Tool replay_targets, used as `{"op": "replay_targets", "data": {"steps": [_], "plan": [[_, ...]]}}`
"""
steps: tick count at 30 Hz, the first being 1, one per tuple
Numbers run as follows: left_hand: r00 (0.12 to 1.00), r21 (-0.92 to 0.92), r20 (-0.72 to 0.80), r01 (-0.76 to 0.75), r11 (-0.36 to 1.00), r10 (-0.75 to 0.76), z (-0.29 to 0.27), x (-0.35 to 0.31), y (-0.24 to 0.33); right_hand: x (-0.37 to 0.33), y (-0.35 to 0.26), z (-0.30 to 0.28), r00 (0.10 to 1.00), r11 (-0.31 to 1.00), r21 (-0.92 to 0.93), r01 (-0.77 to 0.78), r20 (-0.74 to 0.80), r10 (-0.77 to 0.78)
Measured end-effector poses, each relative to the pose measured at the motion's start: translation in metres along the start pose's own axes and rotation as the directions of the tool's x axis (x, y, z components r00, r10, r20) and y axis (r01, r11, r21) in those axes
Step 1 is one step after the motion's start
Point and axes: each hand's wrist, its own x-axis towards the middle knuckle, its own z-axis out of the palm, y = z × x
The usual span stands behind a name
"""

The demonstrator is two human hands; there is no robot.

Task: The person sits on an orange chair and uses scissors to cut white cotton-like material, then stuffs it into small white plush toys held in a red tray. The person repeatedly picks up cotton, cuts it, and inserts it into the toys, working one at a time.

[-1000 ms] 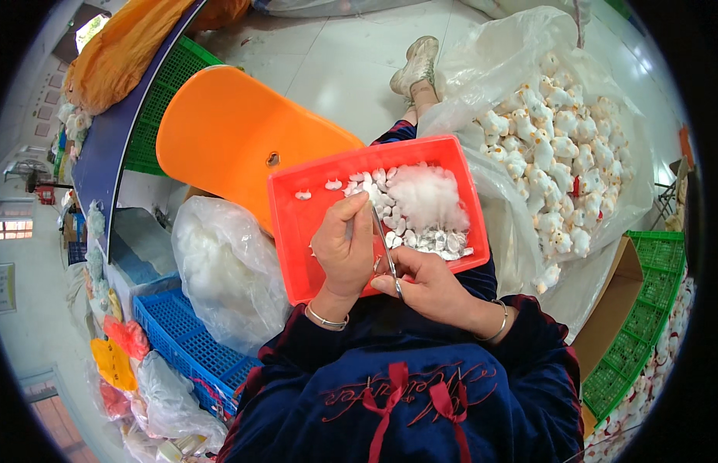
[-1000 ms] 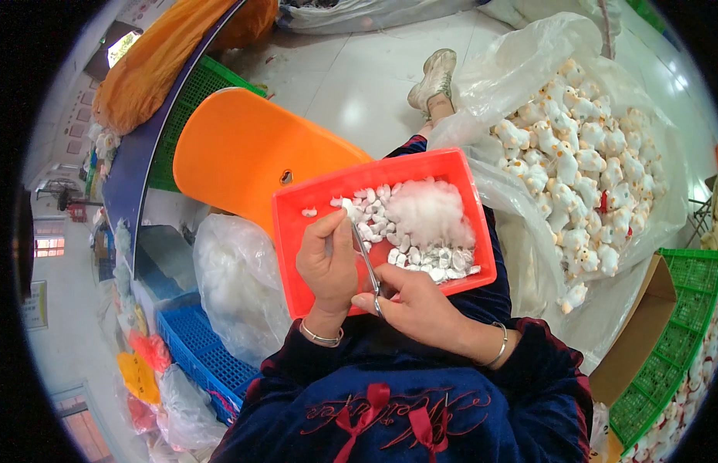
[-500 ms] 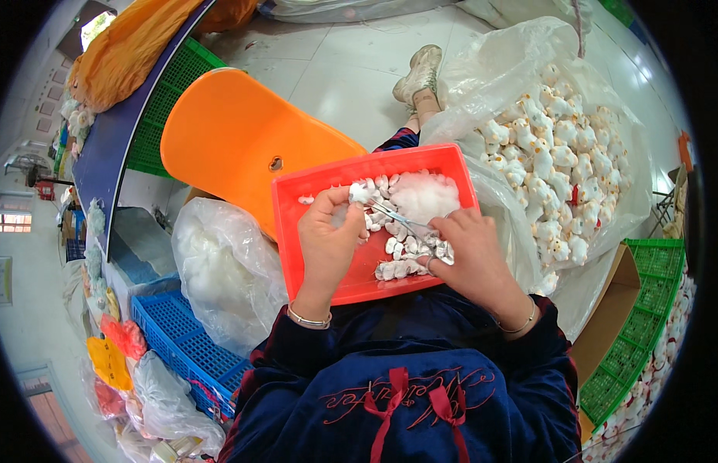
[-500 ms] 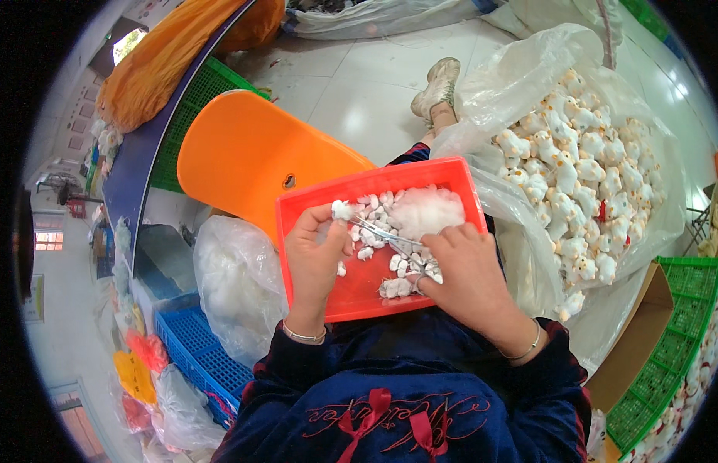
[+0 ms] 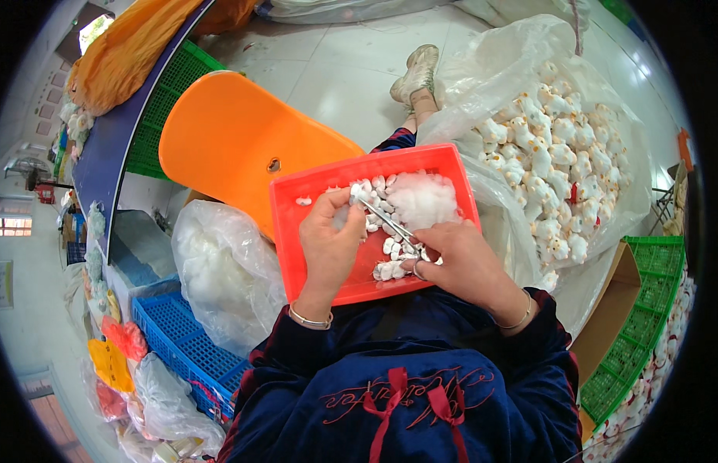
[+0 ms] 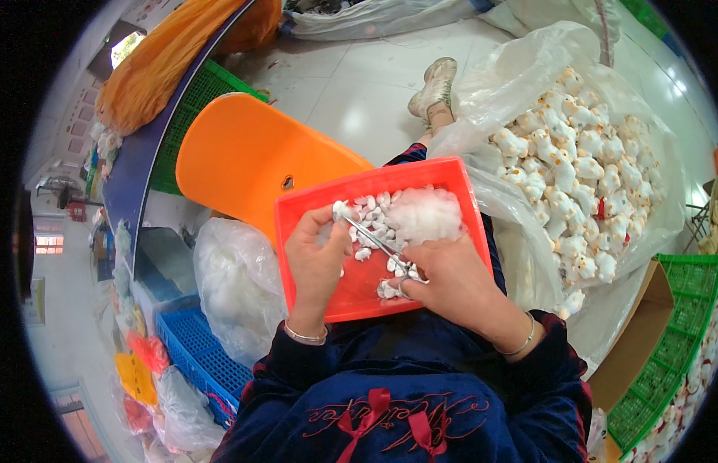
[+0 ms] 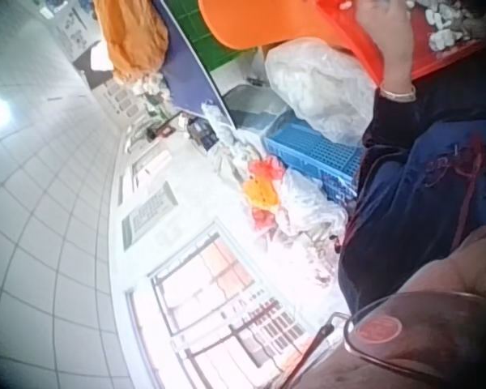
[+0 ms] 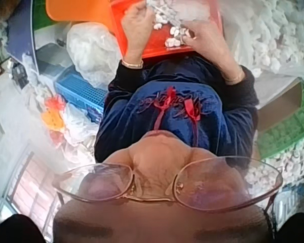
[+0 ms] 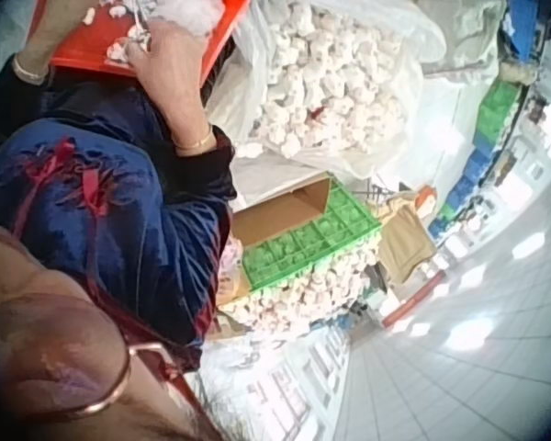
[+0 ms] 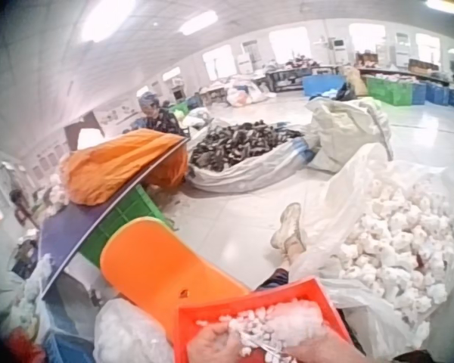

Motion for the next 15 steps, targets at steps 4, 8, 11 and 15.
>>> {"op": "replay_targets", "data": {"steps": [4, 8, 11, 15], "plan": [[0.999, -0.221, 0.027, 0.048, 0.974, -0.043, 0.006, -0.006, -0.013, 0.003, -0.012, 0.010, 0.988, 0.969, 0.197, -0.150, 0.067, 0.139], [0.985, -0.127, 0.108, 0.148, 0.981, -0.135, -0.006, 0.001, -0.008, -0.001, 0.001, 0.013, 0.999, 0.998, -0.054, -0.029, -0.039, 0.027], [0.978, -0.216, 0.113, 0.196, 0.956, -0.175, -0.014, 0.004, -0.003, -0.007, 0.001, -0.003, 0.997, 0.983, -0.182, 0.015, -0.067, -0.028], [0.973, -0.351, 0.141, 0.224, 0.909, -0.185, -0.016, 0.004, -0.007, -0.001, -0.002, -0.013, 0.993, 0.993, -0.114, 0.036, -0.112, -0.049]]}}
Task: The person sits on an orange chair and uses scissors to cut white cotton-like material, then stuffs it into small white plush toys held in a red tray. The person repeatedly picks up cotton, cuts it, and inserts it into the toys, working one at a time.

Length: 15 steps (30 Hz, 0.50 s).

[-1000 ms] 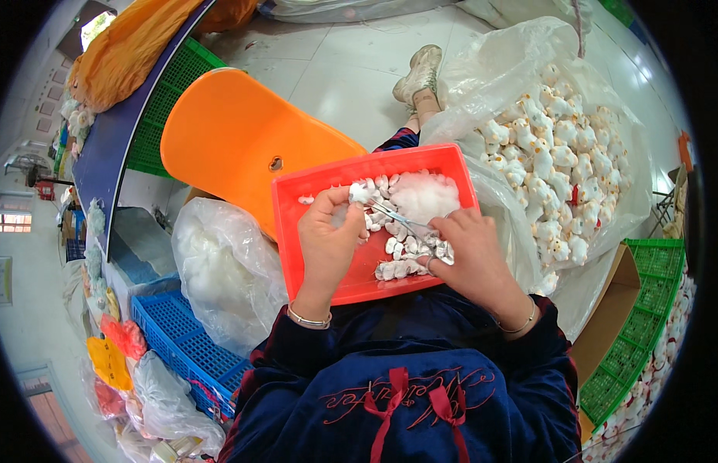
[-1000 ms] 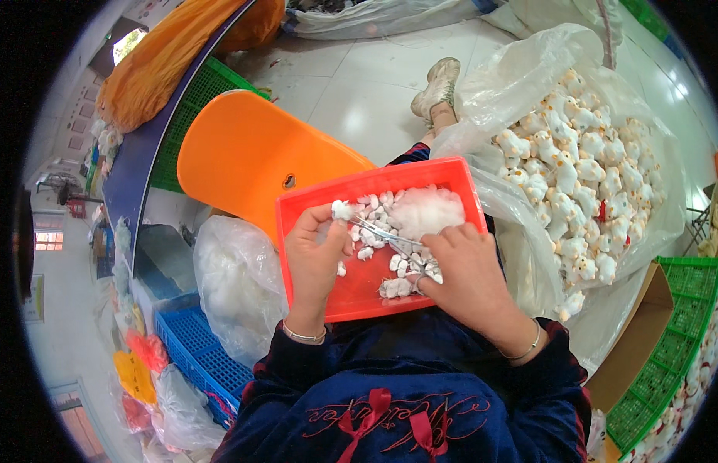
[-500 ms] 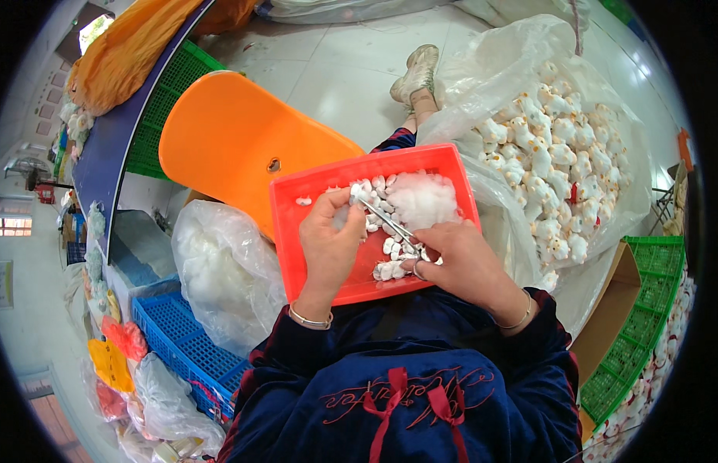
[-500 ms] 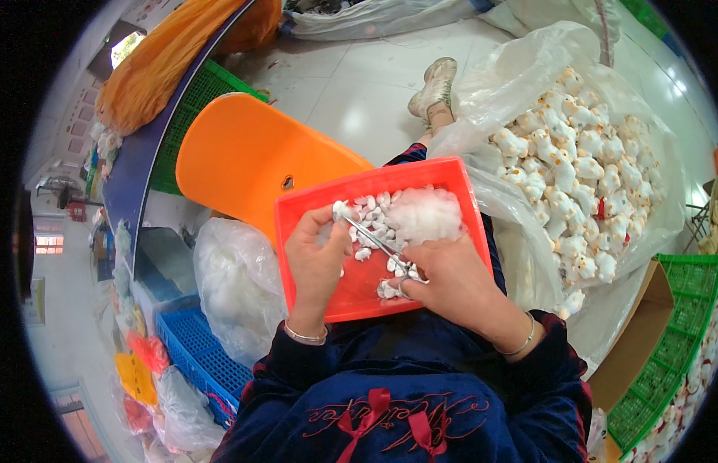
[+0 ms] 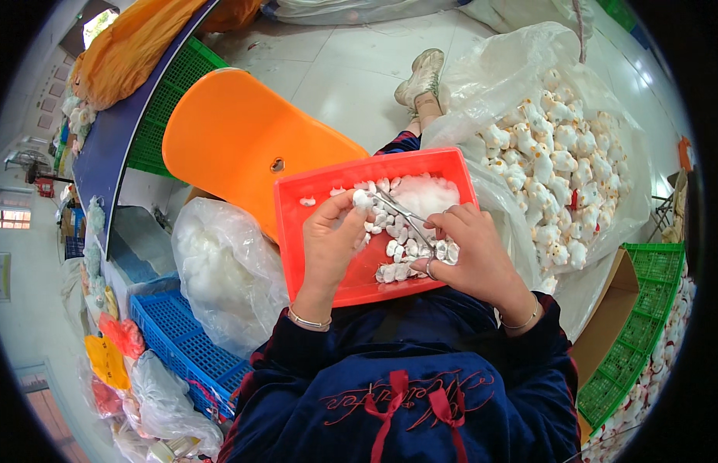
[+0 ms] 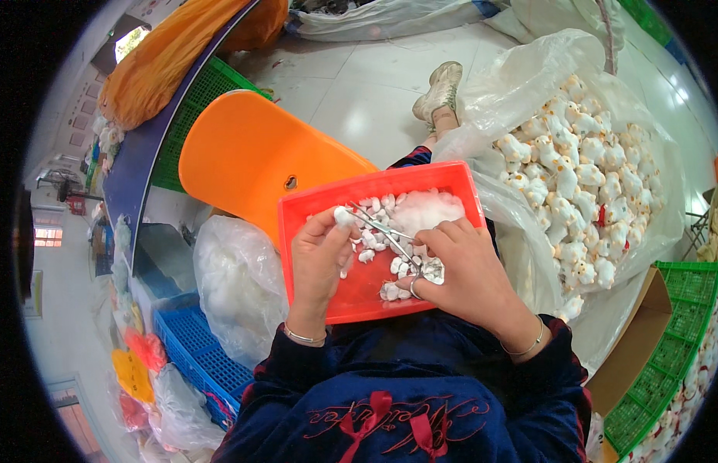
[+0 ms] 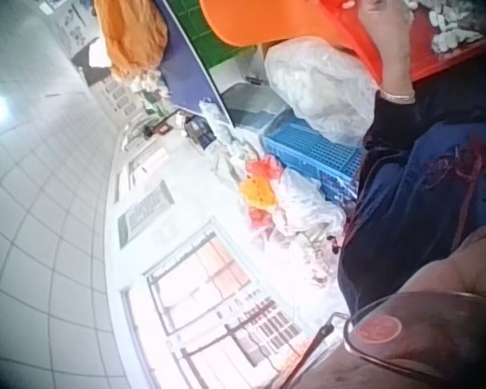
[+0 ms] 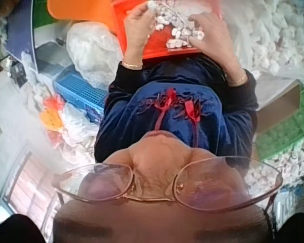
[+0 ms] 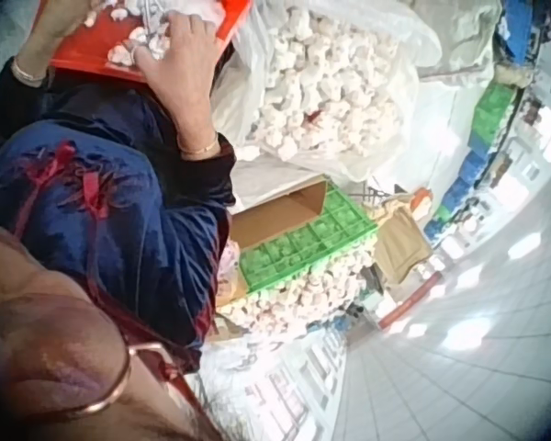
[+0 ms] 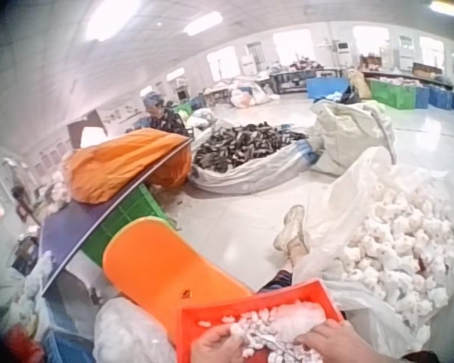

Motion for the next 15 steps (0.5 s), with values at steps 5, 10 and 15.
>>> {"op": "replay_targets", "data": {"steps": [5, 10, 15], "plan": [[0.999, -0.052, 0.022, -0.047, 0.998, 0.048, 0.000, -0.001, -0.003, 0.001, 0.000, 0.011, 0.999, 0.998, -0.064, -0.003, 0.040, 0.006], [0.998, -0.076, -0.003, -0.060, 0.995, 0.060, 0.006, -0.001, 0.002, -0.001, -0.001, 0.014, 0.999, 0.998, -0.063, 0.006, 0.045, -0.003], [0.989, 0.094, -0.072, -0.121, 0.988, 0.128, 0.009, -0.004, -0.003, 0.000, -0.003, 0.014, 0.993, 0.993, 0.106, -0.055, 0.107, 0.044]]}}
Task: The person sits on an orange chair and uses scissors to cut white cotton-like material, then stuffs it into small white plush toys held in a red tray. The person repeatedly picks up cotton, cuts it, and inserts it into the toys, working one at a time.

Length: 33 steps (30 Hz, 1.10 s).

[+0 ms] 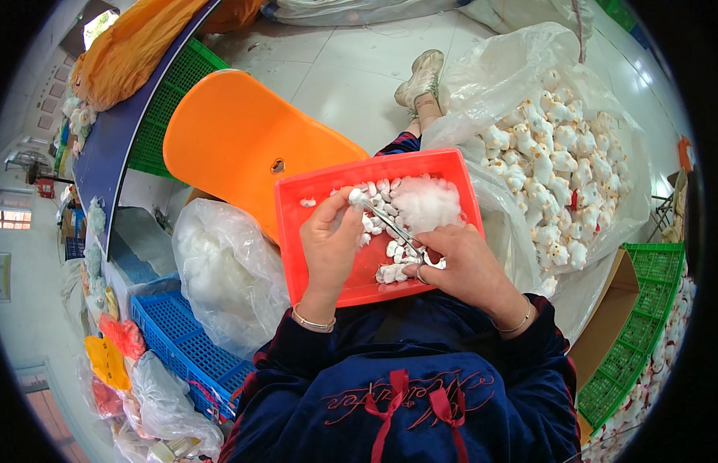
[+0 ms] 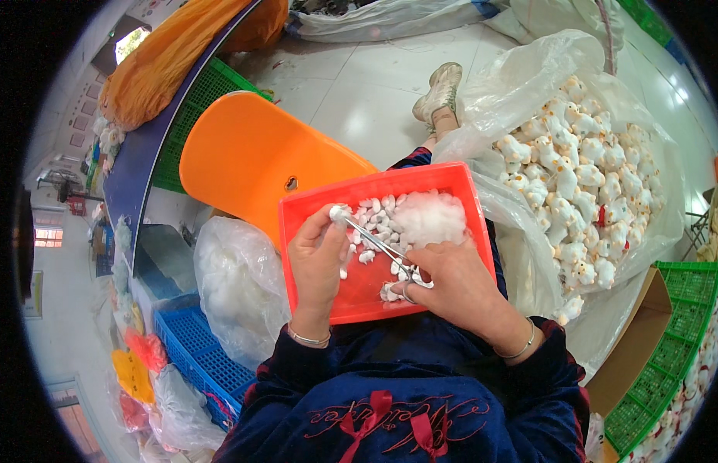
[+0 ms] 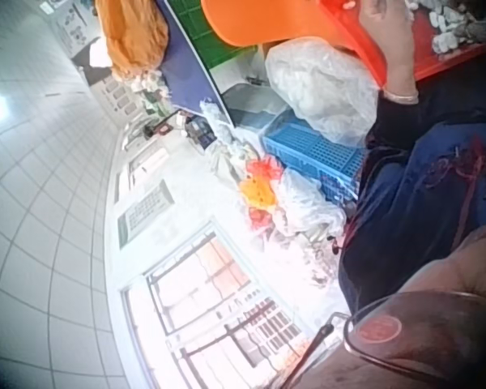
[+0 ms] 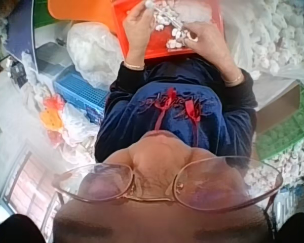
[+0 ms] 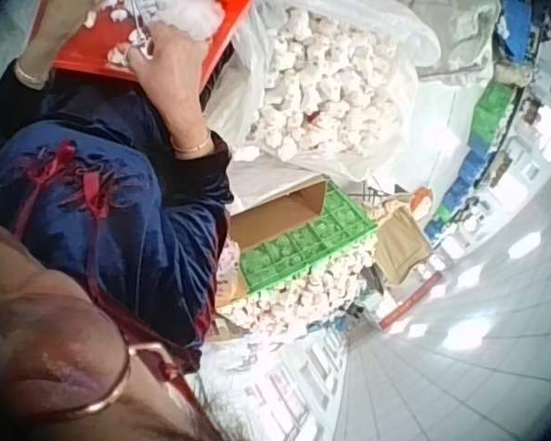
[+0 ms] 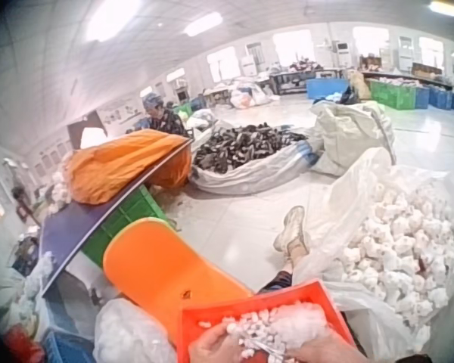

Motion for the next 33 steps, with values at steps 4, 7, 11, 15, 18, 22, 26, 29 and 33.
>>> {"op": "replay_targets", "data": {"steps": [4, 7, 11, 15, 18, 22, 26, 29, 33], "plan": [[0.999, -0.134, 0.033, 0.004, 0.991, 0.001, 0.008, -0.008, -0.012, 0.003, -0.005, 0.008, 1.000, 0.991, 0.134, -0.009, -0.021, 0.012], [0.981, 0.120, 0.130, 0.131, 0.984, -0.146, -0.002, 0.000, 0.000, -0.001, 0.004, 0.005, 0.997, 1.000, 0.023, 0.011, -0.070, -0.010], [0.974, 0.164, 0.147, 0.145, 0.976, -0.170, -0.010, 0.005, 0.014, -0.009, 0.013, -0.007, 0.993, 0.958, -0.286, 0.001, -0.113, -0.034], [0.975, 0.146, 0.174, 0.111, 0.983, -0.136, -0.014, 0.010, 0.007, -0.009, 0.006, -0.011, 0.996, 0.931, -0.365, 0.012, -0.079, -0.044], [0.971, 0.163, 0.185, 0.120, 0.979, -0.150, -0.016, 0.011, 0.004, -0.009, 0.008, -0.015, 0.994, 0.919, -0.393, 0.033, -0.086, -0.072], [0.966, 0.091, 0.107, 0.226, 0.970, -0.235, -0.021, 0.011, 0.009, -0.012, 0.009, -0.025, 0.993, 0.927, -0.371, 0.053, -0.076, -0.087], [0.971, 0.065, 0.119, 0.201, 0.977, -0.208, -0.020, 0.010, 0.012, -0.007, 0.004, -0.034, 0.990, 0.940, -0.332, 0.073, -0.087, -0.108], [0.975, 0.093, 0.126, 0.173, 0.981, -0.184, -0.017, 0.009, 0.013, -0.004, 0.003, -0.032, 0.991, 0.932, -0.352, 0.090, -0.064, -0.119], [0.979, 0.083, 0.114, 0.160, 0.984, -0.169, -0.016, 0.007, 0.014, -0.006, 0.008, -0.031, 0.994, 0.923, -0.375, 0.088, -0.032, -0.107]]}}
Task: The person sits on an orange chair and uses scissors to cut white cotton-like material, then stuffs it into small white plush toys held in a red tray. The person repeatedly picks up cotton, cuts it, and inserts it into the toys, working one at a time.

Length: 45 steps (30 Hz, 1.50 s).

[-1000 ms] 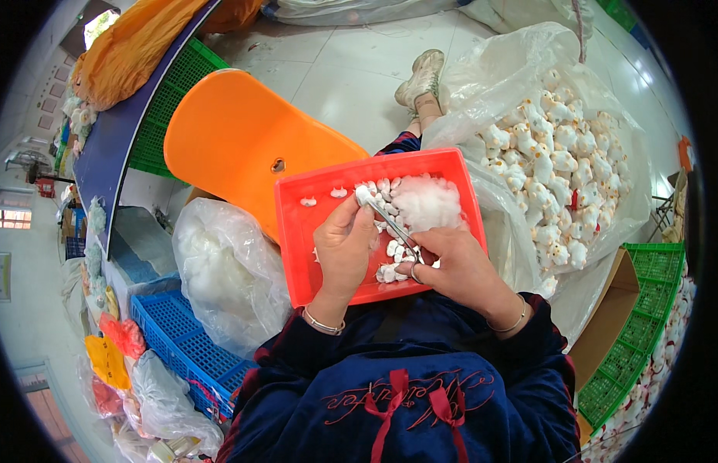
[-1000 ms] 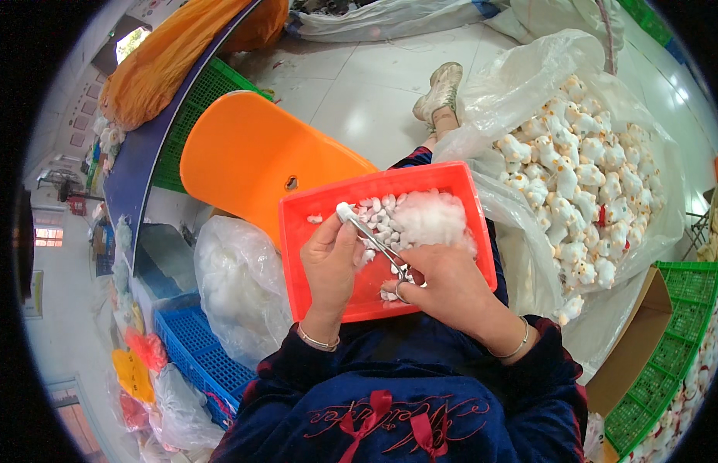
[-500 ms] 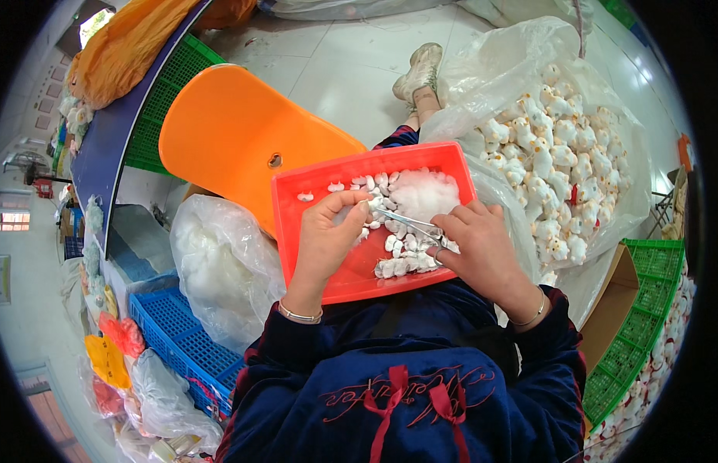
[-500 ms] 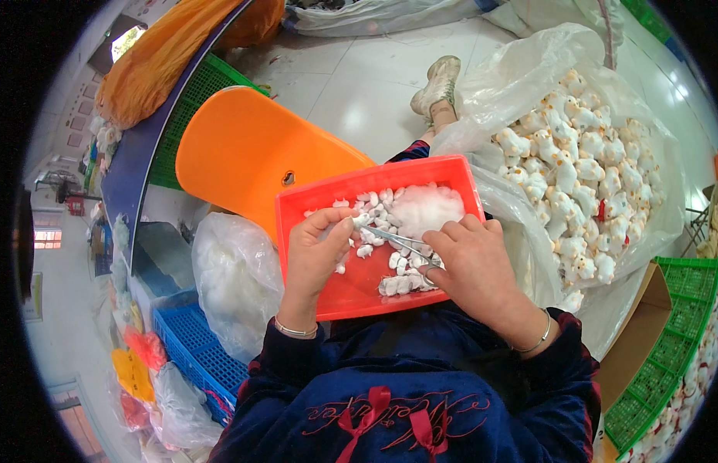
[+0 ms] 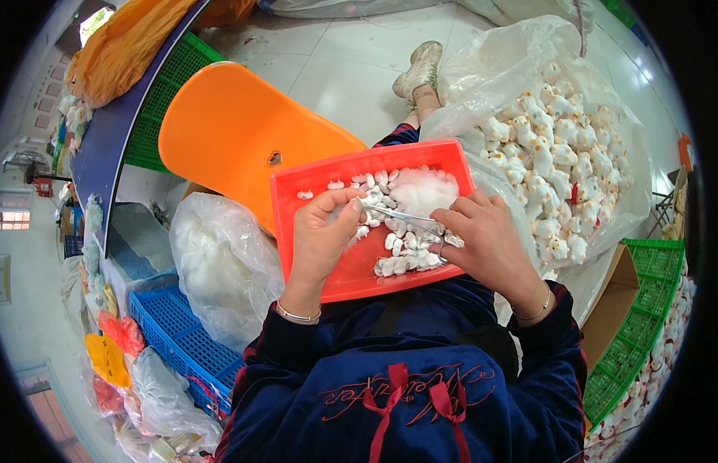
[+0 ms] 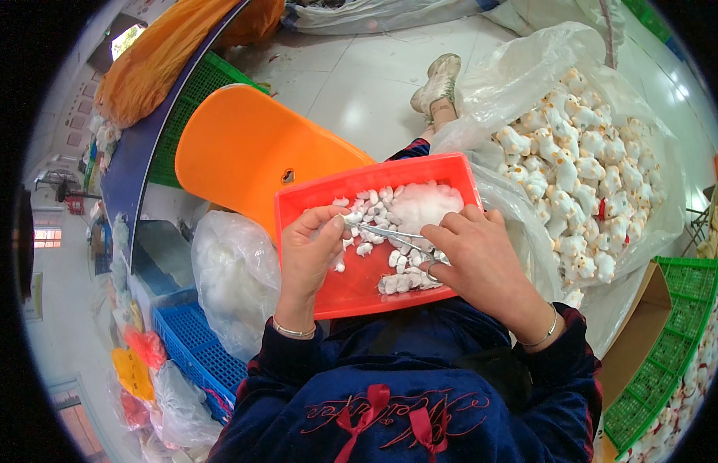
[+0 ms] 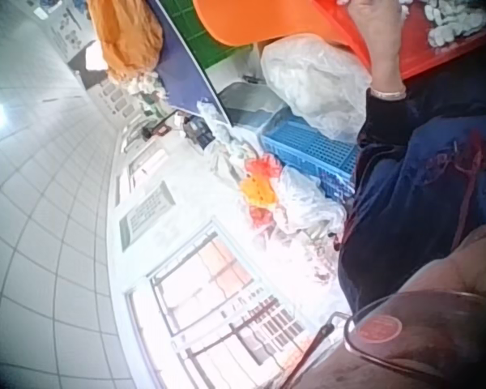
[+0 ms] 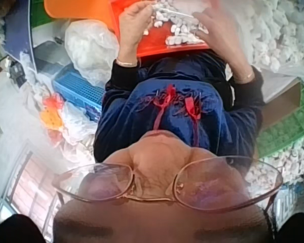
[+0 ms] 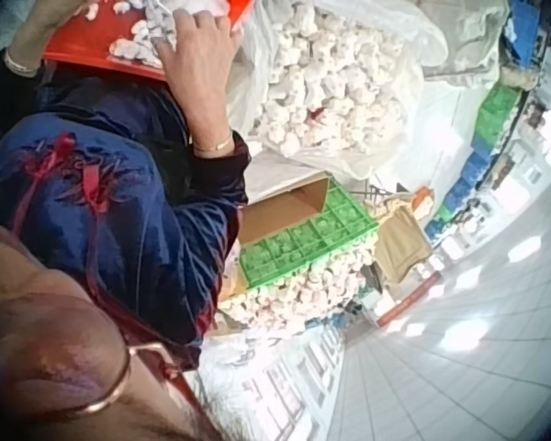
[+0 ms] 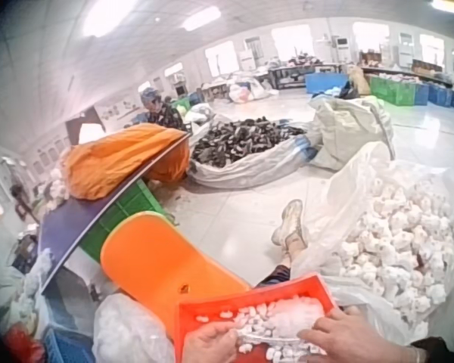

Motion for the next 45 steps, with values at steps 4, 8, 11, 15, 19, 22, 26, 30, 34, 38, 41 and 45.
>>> {"op": "replay_targets", "data": {"steps": [4, 8, 11, 15, 19, 22, 26, 30, 34, 38, 41, 45], "plan": [[1.000, -0.013, -0.020, 0.010, 1.000, -0.011, 0.002, -0.002, 0.001, 0.000, -0.004, -0.001, 0.998, 1.000, -0.023, -0.021, 0.062, 0.023], [0.994, 0.014, 0.105, 0.036, 0.999, -0.037, 0.000, 0.001, -0.005, 0.001, -0.009, -0.004, 0.993, 1.000, -0.006, -0.030, 0.115, 0.030], [0.984, -0.024, 0.149, 0.104, 0.994, -0.099, -0.002, 0.003, -0.004, 0.002, -0.009, -0.004, 0.986, 0.999, 0.022, -0.041, 0.162, 0.037], [0.985, 0.057, 0.146, 0.087, 0.995, -0.094, -0.003, 0.003, -0.009, 0.002, -0.006, 0.003, 0.984, 0.996, 0.077, -0.051, 0.176, 0.037], [0.991, 0.076, 0.132, -0.023, 0.997, 0.013, 0.000, 0.004, -0.011, 0.001, -0.003, -0.001, 0.986, 0.989, 0.135, -0.063, 0.161, 0.041], [0.996, -0.193, 0.068, 0.070, 0.979, -0.057, -0.009, 0.015, -0.018, -0.003, 0.004, -0.007, 0.998, 0.993, 0.114, -0.029, 0.060, 0.022], [0.979, -0.314, 0.130, 0.193, 0.929, -0.159, -0.009, 0.012, -0.014, -0.002, 0.008, -0.001, 0.997, 0.998, 0.060, 0.027, -0.069, -0.023], [0.954, -0.432, 0.203, 0.290, 0.854, -0.221, -0.010, 0.008, -0.014, 0.002, 0.009, 0.008, 0.997, 0.999, 0.034, 0.026, -0.073, -0.024], [0.946, -0.355, 0.198, 0.313, 0.881, -0.256, -0.004, 0.007, -0.013, 0.003, 0.006, 0.006, 0.999, 1.000, 0.014, 0.013, -0.051, -0.012], [0.954, -0.375, 0.196, 0.285, 0.882, -0.225, -0.003, 0.006, -0.015, 0.001, 0.008, 0.004, 0.999, 1.000, -0.023, 0.021, -0.046, -0.022], [0.967, -0.373, 0.180, 0.235, 0.898, -0.179, -0.001, 0.007, -0.014, -0.001, 0.010, 0.003, 0.999, 0.999, -0.036, 0.039, -0.028, -0.040], [0.982, -0.264, 0.146, 0.159, 0.951, -0.124, -0.002, 0.011, -0.016, 0.001, 0.011, 0.000, 0.999, 0.997, -0.068, 0.021, 0.043, -0.018]]}}
